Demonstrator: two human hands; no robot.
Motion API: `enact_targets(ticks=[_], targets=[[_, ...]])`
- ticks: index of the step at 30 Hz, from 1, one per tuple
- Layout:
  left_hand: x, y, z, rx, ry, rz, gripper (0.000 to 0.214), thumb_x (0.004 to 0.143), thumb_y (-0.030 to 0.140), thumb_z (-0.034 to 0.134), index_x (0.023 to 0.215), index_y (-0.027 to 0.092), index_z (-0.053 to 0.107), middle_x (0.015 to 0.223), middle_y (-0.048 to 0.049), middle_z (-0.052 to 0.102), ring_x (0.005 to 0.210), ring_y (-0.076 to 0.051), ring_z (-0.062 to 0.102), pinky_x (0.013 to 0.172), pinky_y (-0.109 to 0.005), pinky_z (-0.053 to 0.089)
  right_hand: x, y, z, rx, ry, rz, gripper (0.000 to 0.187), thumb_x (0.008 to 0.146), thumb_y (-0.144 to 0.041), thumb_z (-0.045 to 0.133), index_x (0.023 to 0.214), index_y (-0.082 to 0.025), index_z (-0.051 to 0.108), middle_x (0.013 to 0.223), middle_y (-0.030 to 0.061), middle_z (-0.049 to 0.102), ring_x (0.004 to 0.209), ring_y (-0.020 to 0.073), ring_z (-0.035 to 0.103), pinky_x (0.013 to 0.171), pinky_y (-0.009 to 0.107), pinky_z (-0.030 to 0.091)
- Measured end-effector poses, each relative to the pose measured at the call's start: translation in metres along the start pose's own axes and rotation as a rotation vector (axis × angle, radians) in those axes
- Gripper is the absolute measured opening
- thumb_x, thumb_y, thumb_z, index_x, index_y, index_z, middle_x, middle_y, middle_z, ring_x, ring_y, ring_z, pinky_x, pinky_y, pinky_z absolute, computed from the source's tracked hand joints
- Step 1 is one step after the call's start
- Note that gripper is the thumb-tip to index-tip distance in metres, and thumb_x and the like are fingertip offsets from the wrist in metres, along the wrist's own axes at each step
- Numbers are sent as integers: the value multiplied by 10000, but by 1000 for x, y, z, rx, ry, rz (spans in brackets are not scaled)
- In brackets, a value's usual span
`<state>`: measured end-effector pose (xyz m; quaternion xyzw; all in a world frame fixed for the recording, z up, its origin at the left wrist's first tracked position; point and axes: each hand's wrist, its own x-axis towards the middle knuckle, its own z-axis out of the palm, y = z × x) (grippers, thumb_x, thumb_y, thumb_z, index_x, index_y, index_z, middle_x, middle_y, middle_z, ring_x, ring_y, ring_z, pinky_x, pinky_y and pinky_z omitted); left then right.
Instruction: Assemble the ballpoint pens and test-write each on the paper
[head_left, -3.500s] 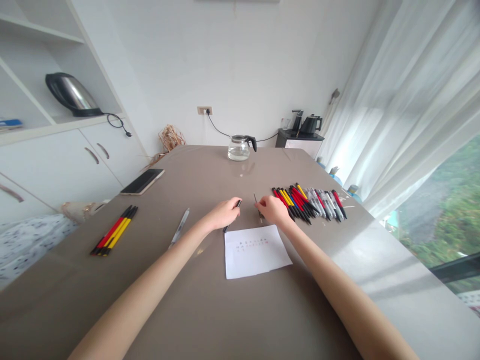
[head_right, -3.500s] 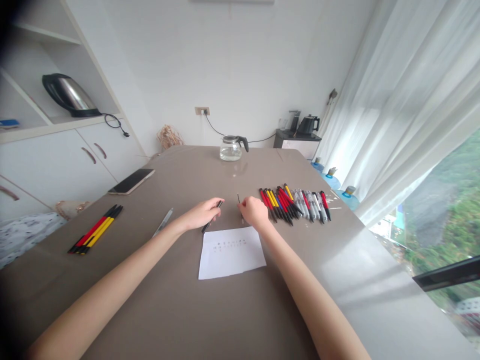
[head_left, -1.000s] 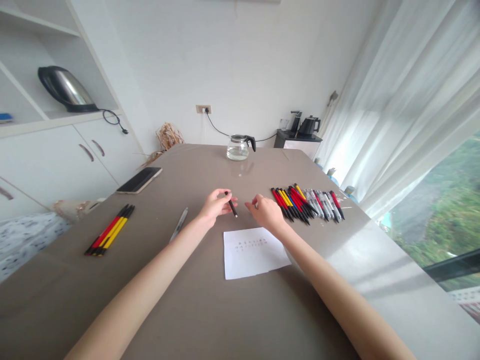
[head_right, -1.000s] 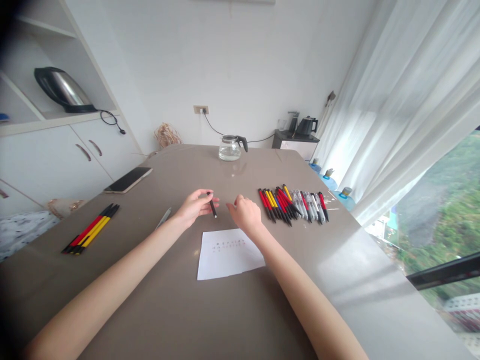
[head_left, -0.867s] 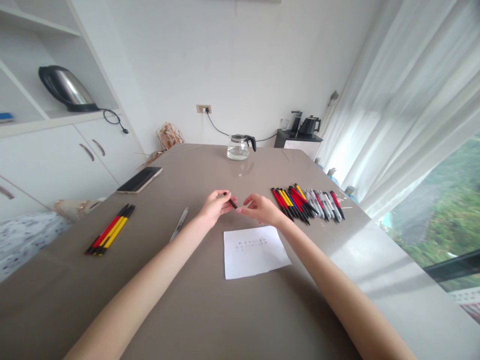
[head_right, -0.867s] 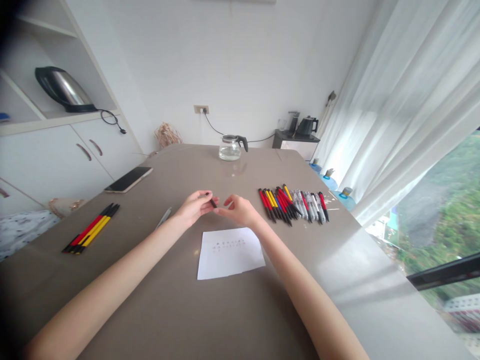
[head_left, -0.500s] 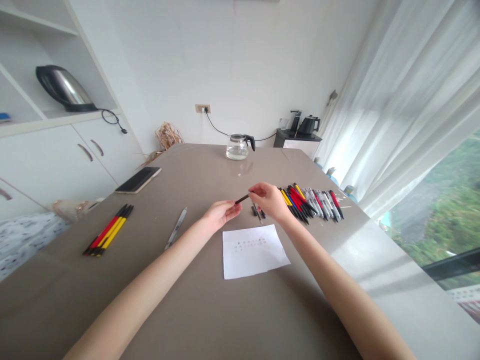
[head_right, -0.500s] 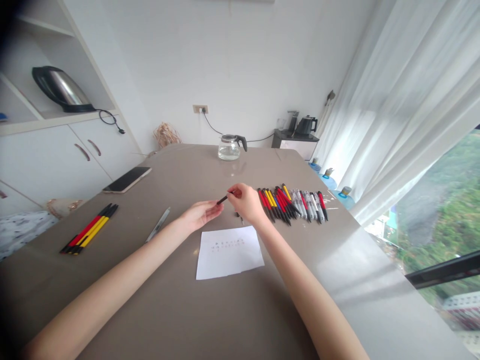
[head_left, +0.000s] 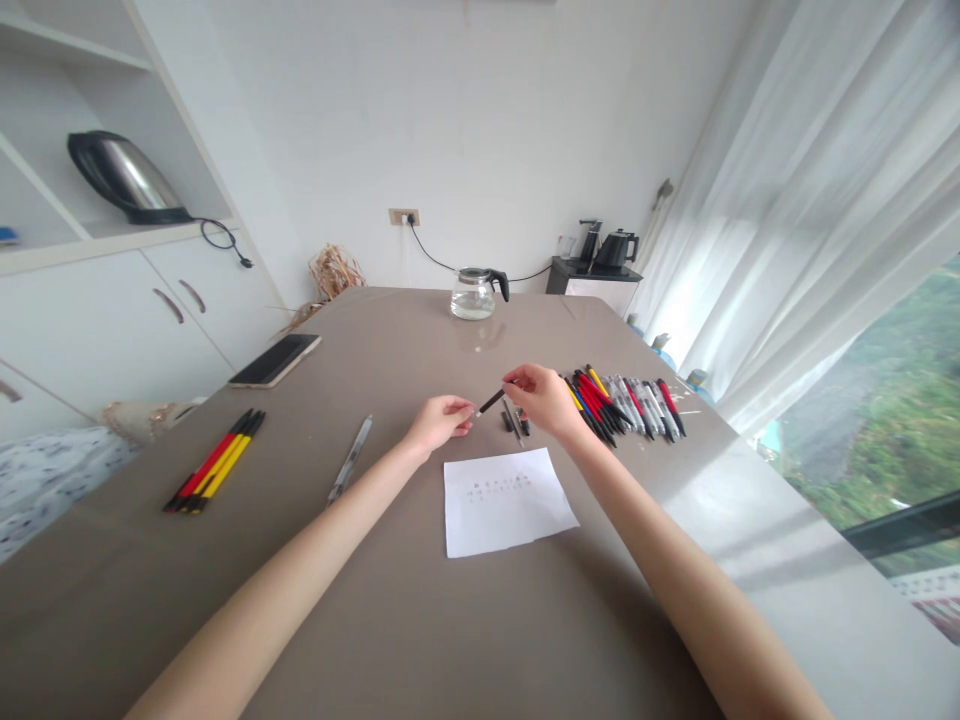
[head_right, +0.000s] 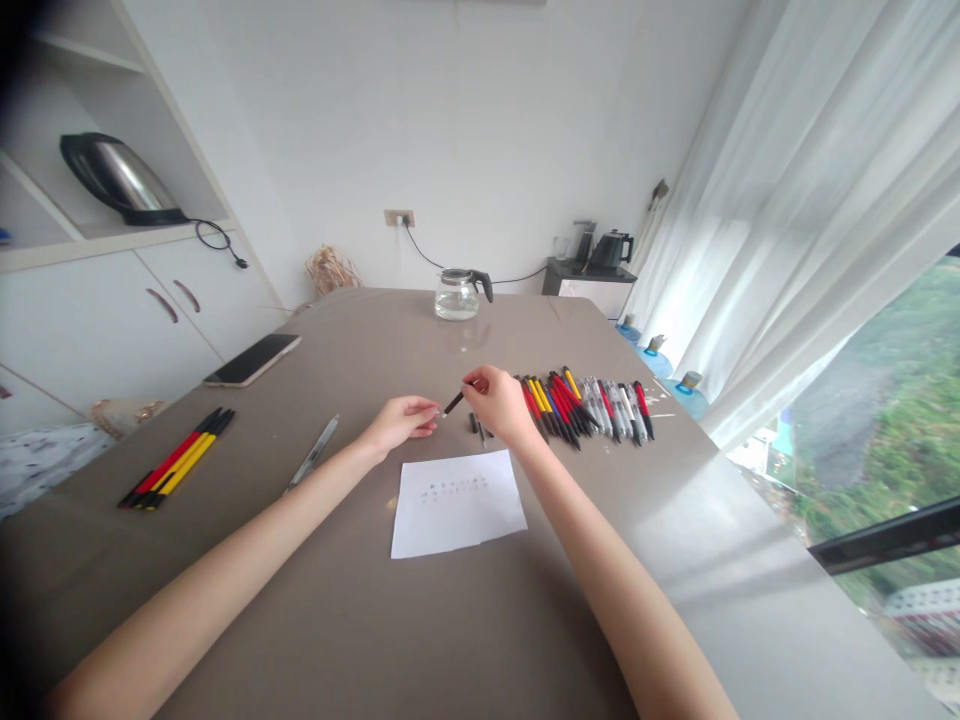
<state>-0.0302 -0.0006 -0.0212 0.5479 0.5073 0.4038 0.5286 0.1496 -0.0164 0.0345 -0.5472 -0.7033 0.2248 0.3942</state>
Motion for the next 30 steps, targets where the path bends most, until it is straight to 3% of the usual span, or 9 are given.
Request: enact_targets(ticks=[5,10,15,22,30], targets=[[0,-4,-4,464,34,232,197,709,308,536,838,180,614,788,-46,639,656,-141,582,607,-265,468,-1,2,3,-85,-5,-27,199,690,-264,474,821,-178,597,686,6,597,596,103,538,567,215,418],[-3,-2,-4,645,63,340,133,674,259,565,777,204,630,796,-26,645,702,-151,572,679,-269,430,-2,3,2,-114,-12,-31,197,695,-262,470,820,-178,596,684,5,597,595,102,538,582,217,407],[-4,-2,-3,577,76,363,107,602,239,624,705,215,637,734,-30,631,624,-151,538,648,-268,411,-3,2,1,-139,-5,-29,198,701,-259,465,833,-183,590,699,3,599,614,107,539,604,227,411],[-4,2,-6,554,40,286,158,584,227,642,741,208,637,756,-29,636,626,-150,554,639,-265,424,-4,0,0,-225,-30,-79,196,686,-193,485,855,-181,583,706,6,605,642,105,536,630,211,394],[3,-3,-11,448,18,226,140,611,200,612,750,206,627,742,-28,633,613,-144,557,627,-270,444,-8,1,10,-446,-308,-309,230,676,-97,471,824,-203,611,788,14,620,680,116,535,618,192,364]])
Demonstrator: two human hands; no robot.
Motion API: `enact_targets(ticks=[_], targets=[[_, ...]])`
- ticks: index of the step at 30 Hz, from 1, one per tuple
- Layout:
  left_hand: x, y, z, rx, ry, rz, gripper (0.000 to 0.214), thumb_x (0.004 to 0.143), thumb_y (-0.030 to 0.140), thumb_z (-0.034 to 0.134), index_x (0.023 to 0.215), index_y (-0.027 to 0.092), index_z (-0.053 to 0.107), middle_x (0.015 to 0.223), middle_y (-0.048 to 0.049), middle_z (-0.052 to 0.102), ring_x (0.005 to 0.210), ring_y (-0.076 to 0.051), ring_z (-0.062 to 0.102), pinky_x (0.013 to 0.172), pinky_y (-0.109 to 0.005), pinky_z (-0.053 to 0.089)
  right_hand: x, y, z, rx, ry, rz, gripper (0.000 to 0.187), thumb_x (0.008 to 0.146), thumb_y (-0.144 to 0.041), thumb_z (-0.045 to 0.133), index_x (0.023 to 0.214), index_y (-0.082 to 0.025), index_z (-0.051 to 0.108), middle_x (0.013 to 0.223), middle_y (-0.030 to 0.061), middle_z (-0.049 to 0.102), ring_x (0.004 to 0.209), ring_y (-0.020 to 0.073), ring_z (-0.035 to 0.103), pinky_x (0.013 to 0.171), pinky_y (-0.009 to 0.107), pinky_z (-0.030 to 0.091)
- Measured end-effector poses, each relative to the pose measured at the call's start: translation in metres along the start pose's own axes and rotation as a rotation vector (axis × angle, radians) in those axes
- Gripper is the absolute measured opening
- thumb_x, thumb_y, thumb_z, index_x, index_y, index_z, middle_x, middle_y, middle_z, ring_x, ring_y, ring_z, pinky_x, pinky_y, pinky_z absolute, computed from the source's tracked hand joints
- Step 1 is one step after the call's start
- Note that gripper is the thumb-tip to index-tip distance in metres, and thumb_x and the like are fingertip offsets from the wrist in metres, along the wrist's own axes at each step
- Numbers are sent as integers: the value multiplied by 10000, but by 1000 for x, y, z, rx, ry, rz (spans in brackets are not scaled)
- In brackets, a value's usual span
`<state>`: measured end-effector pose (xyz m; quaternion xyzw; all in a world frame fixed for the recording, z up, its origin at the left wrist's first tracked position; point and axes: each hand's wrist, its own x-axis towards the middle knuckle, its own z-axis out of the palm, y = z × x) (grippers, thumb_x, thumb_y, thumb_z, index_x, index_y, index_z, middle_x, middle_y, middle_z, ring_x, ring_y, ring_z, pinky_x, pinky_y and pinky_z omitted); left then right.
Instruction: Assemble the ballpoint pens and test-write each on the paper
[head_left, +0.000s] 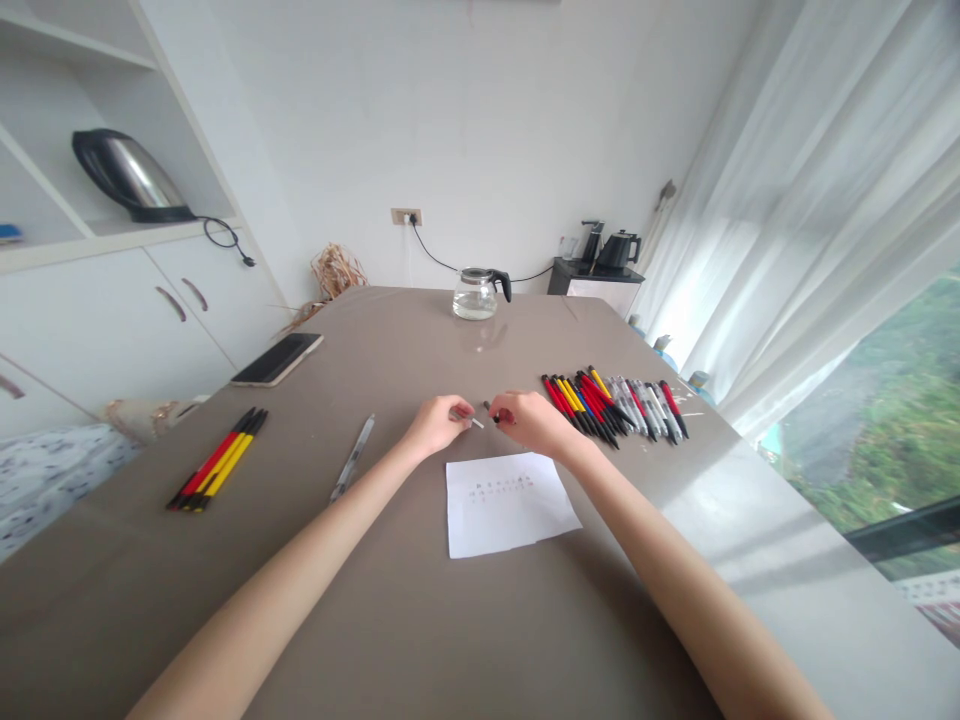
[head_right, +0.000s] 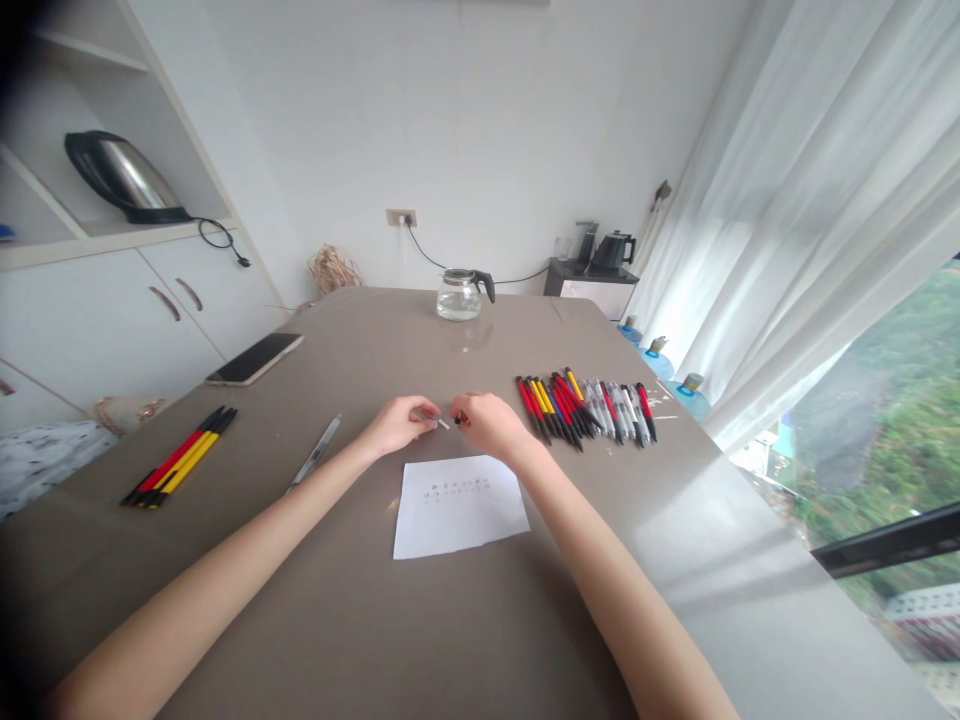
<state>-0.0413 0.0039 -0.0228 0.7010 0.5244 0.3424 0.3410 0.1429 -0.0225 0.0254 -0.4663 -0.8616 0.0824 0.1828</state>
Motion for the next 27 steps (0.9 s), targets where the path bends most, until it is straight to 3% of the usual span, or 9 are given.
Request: enact_targets(ticks=[6,11,15,22,25,27], targets=[[1,-2,-2,-115,7,-40,149,594,198,632,742,203,620,696,-26,621,596,-140,544,638,-275,445,-3,0,6,-111,-131,-21,284,685,-59,448,842,-225,616,832,13,625,731,128,551,624,201,353],[1,1,-4,-34,42,13,147,608,205,614,755,208,620,727,-30,616,624,-147,532,666,-277,427,-4,2,8,-126,-152,-51,276,705,-65,429,805,-230,626,843,7,627,755,137,558,618,205,353],[-5,15,-6,68,77,110,111,637,208,589,741,219,626,800,-26,606,659,-146,517,694,-267,395,-2,3,2,-133,-66,49,257,740,-105,424,855,-228,618,880,22,624,788,147,563,626,205,360],[-28,56,3,638,123,448,164,773,225,462,832,226,615,933,-48,534,890,-188,456,796,-324,294,-2,10,-21,-115,216,255,252,800,-191,363,942,-219,570,929,38,618,810,155,560,661,223,371],[-33,62,10,725,100,529,195,795,205,429,849,218,616,941,-64,519,895,-190,431,814,-355,255,-4,14,-26,-116,242,349,264,800,-211,359,950,-225,575,881,45,626,794,162,562,648,231,372],[-33,61,12,728,89,510,201,798,211,422,839,215,619,909,-68,522,886,-191,425,818,-365,240,-4,16,-27,-121,233,388,260,793,-229,372,944,-232,583,855,46,630,780,167,563,634,235,374]])
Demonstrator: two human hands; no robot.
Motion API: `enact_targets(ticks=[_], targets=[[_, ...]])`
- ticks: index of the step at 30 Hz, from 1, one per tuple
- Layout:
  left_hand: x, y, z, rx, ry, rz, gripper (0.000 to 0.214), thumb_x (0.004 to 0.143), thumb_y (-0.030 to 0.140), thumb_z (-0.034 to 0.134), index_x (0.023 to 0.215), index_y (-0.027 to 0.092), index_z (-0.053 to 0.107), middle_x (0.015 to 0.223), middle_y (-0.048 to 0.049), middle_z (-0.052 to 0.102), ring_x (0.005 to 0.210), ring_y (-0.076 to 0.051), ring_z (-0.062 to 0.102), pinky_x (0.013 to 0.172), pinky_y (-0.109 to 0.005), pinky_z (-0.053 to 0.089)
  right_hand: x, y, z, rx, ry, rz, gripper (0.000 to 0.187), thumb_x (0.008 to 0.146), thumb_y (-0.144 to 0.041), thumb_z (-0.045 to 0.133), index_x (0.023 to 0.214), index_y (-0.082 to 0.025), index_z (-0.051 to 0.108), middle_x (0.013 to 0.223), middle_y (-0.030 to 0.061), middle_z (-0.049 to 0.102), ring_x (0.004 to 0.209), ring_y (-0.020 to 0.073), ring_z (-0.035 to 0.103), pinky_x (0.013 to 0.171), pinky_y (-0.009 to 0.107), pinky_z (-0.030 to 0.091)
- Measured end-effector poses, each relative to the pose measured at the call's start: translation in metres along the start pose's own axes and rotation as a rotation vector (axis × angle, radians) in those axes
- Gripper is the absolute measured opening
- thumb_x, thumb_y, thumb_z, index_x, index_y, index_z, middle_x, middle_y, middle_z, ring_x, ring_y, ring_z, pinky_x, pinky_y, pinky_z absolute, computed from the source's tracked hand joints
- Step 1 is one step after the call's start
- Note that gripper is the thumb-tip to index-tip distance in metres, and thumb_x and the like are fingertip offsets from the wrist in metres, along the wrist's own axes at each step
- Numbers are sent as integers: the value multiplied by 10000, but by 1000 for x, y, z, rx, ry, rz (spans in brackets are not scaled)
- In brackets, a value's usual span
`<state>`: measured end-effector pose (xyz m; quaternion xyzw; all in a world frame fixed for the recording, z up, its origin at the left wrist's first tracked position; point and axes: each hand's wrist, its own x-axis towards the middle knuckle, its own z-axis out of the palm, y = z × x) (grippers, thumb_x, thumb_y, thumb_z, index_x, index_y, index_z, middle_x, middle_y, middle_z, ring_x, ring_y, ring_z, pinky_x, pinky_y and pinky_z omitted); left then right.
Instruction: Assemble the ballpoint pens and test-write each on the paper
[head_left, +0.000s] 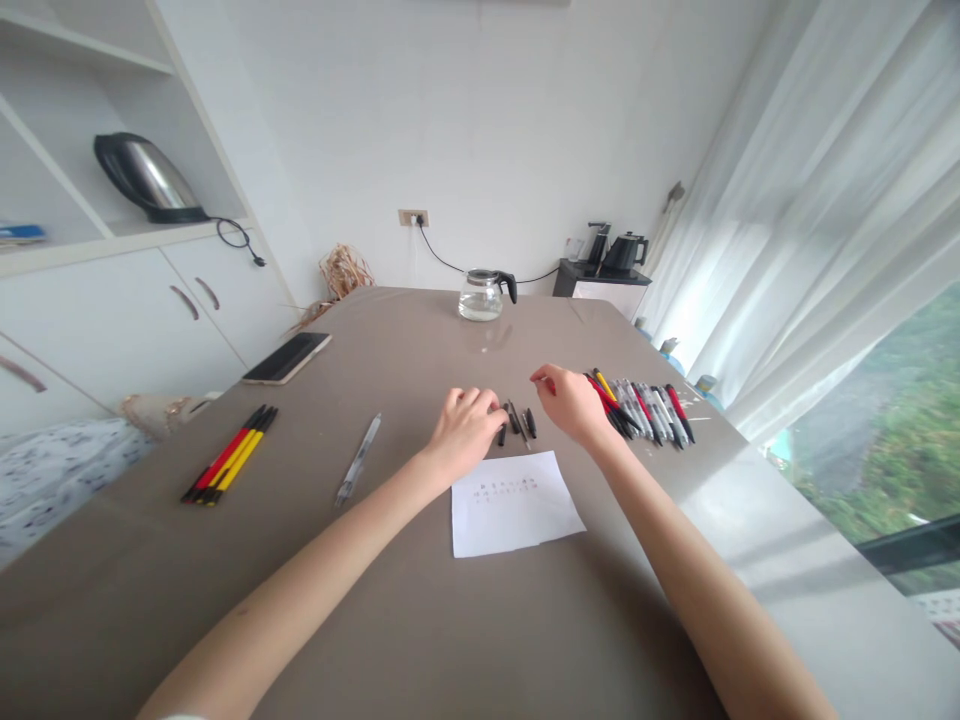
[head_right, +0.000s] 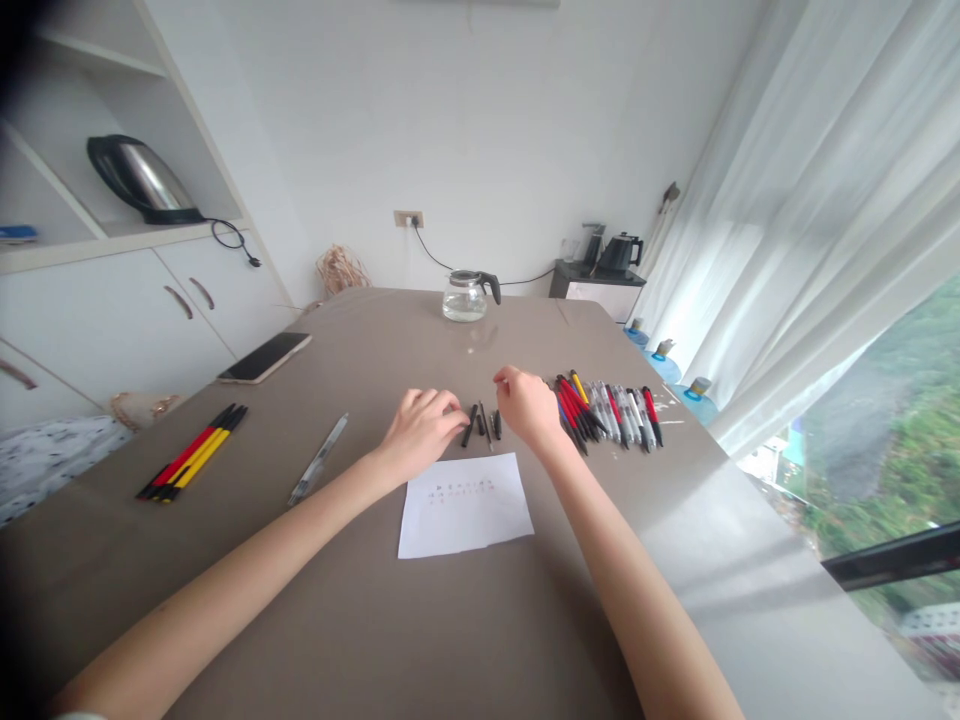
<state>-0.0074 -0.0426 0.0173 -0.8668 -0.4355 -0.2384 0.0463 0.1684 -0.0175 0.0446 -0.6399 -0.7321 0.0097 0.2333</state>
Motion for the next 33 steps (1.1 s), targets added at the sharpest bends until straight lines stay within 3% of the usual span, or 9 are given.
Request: enact_targets(ticks=[10,16,20,23,27,30,33], targets=[[37,0,32,-53,-114,-391,208,693,304,535,573,141,584,820,-147,553,948,-308,406,851,-453,195,1,3,-1,7,36,32,250,776,-240,384,913,-253,593,830,42,637,804,189,567,640,252,381],[56,5,41,-212,-83,-534,264,554,180,647,404,138,434,766,-164,579,983,-346,401,862,-489,183,1,2,-3,28,33,22,245,791,-284,383,912,-240,591,819,47,635,793,181,569,641,246,383],[56,4,44,-203,-134,-548,263,569,168,623,402,141,421,755,-169,577,959,-347,428,843,-494,219,-1,-1,-2,31,52,15,248,799,-297,376,918,-243,587,810,44,633,763,175,569,628,244,381],[53,1,35,-159,-117,-506,223,640,254,562,461,146,483,734,-146,570,882,-308,474,802,-452,296,-3,-4,0,19,29,17,247,802,-291,375,926,-243,583,808,40,632,745,169,565,599,234,375],[46,-14,4,-266,63,-379,206,716,323,463,630,156,547,769,-80,550,750,-187,516,715,-307,383,-6,-12,4,-2,-48,-60,242,802,-278,385,937,-237,583,855,33,624,765,155,558,624,225,373],[37,-31,-15,-330,175,-327,182,740,323,441,694,167,522,734,-33,557,671,-140,526,669,-269,404,-3,-23,12,-8,-163,-201,228,790,-272,418,915,-228,604,898,36,613,778,140,553,669,218,369],[25,-45,-15,-443,220,-354,182,756,343,441,757,174,507,678,-9,574,630,-123,543,633,-253,424,3,-37,25,-47,-318,-282,235,778,-243,440,939,-230,612,929,47,608,786,145,556,655,220,371]])
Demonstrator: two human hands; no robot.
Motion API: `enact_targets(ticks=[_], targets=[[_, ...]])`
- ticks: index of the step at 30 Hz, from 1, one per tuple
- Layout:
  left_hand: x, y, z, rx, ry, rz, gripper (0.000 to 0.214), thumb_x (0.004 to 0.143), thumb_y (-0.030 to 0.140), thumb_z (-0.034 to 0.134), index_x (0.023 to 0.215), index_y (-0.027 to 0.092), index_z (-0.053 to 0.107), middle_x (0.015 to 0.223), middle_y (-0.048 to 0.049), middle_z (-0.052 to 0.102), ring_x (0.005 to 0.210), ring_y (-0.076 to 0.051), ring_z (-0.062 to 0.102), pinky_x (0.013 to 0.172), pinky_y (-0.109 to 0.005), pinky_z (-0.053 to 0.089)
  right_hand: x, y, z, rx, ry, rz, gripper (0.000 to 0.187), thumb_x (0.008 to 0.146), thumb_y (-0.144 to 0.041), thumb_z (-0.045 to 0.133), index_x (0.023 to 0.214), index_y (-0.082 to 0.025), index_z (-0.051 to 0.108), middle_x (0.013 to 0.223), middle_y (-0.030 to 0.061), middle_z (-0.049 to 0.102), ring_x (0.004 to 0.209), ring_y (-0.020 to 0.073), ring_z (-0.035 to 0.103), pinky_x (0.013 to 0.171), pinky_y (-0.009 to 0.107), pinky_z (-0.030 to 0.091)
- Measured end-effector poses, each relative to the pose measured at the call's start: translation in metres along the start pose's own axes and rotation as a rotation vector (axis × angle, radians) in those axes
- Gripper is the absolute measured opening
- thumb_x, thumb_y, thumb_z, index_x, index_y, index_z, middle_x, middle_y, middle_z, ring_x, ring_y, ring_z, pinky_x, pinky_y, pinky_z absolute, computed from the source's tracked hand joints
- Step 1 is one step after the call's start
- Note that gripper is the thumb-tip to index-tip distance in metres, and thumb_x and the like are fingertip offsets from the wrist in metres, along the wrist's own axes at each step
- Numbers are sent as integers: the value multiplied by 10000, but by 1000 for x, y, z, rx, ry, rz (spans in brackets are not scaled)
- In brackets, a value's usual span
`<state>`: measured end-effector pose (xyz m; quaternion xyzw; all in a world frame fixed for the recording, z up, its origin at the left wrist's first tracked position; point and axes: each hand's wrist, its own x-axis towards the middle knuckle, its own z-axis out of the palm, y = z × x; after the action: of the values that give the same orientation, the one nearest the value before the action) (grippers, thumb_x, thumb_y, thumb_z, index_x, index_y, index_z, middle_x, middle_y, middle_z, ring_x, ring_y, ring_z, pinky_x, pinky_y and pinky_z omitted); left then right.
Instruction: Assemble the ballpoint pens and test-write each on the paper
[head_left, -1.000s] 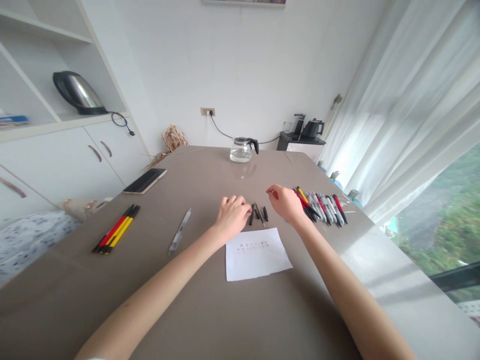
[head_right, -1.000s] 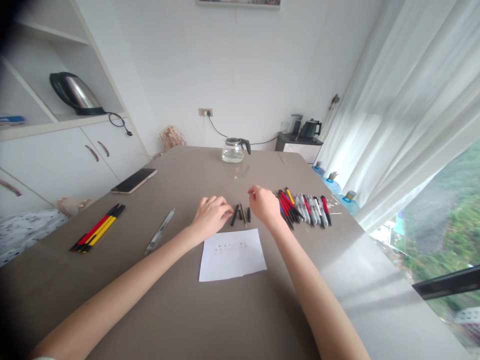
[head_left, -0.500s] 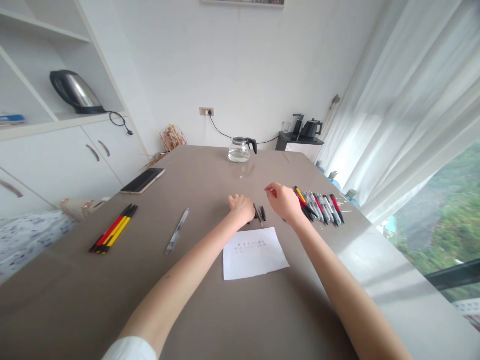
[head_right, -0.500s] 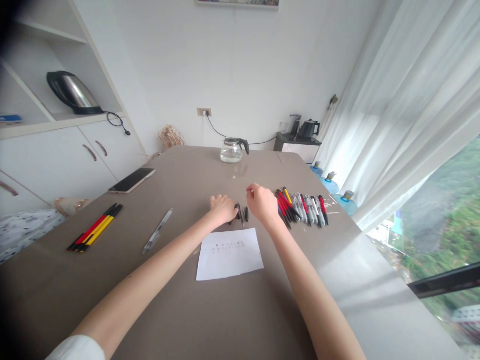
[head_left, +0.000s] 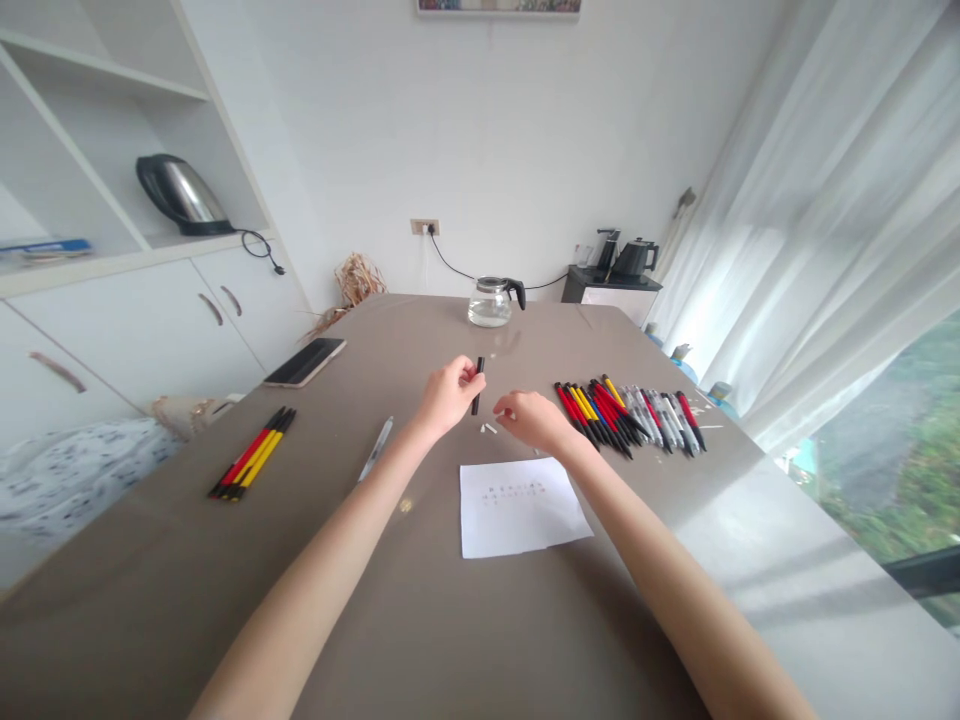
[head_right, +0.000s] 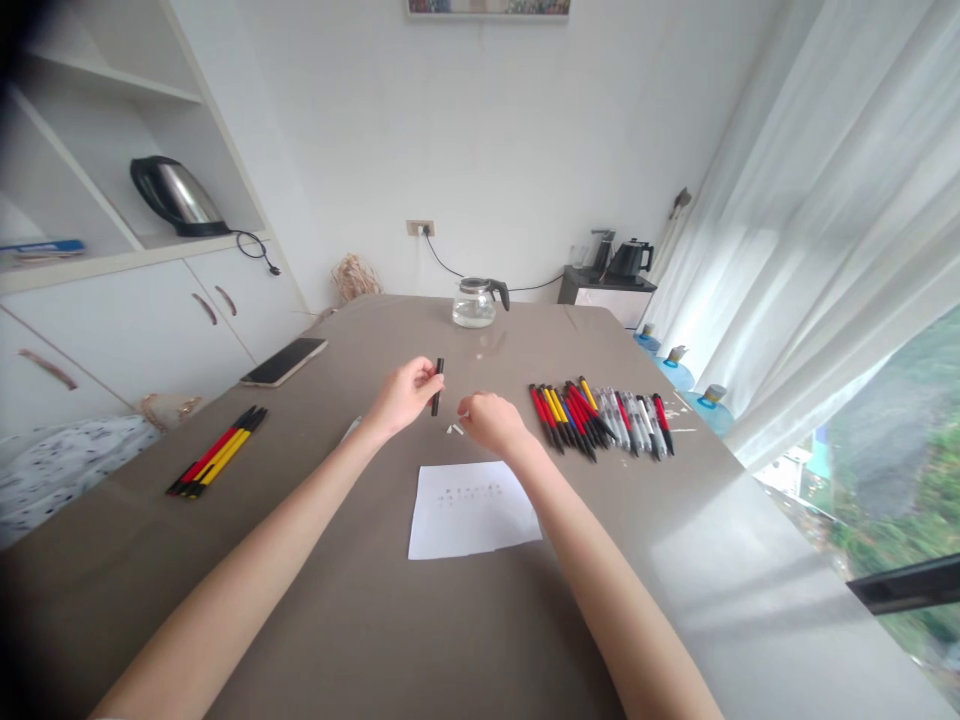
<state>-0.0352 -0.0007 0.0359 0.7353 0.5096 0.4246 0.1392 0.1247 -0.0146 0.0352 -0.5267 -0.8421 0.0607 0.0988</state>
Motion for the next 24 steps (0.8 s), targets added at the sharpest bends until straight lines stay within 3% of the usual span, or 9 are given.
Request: enact_targets(ticks=[5,9,14,24], targets=[[-11,-17,12,-212,31,-37,271,760,344,468,972,178,497,766,-37,618,683,-129,581,655,-258,456,17,-13,13,-36,-142,-7,321,735,-211,507,1051,-222,564,932,66,612,835,166,558,655,225,382],[-15,-20,20,-316,16,-55,300,781,322,443,1048,186,458,807,-39,618,680,-126,592,651,-263,474,15,-11,21,-49,-136,27,218,755,-215,471,903,-203,630,852,73,628,766,167,570,609,227,385],[-18,-26,26,-246,-4,-28,264,772,298,458,1016,199,437,802,-29,602,715,-129,585,671,-274,474,10,-6,29,-64,-85,57,212,742,-151,439,811,-190,636,816,71,632,738,168,574,600,231,385],[-17,-34,21,-121,-6,-3,248,754,260,473,985,191,416,807,-25,581,682,-115,577,685,-273,456,10,-9,32,-135,-76,48,241,791,-120,376,876,-137,601,894,115,608,830,186,565,686,255,397]])
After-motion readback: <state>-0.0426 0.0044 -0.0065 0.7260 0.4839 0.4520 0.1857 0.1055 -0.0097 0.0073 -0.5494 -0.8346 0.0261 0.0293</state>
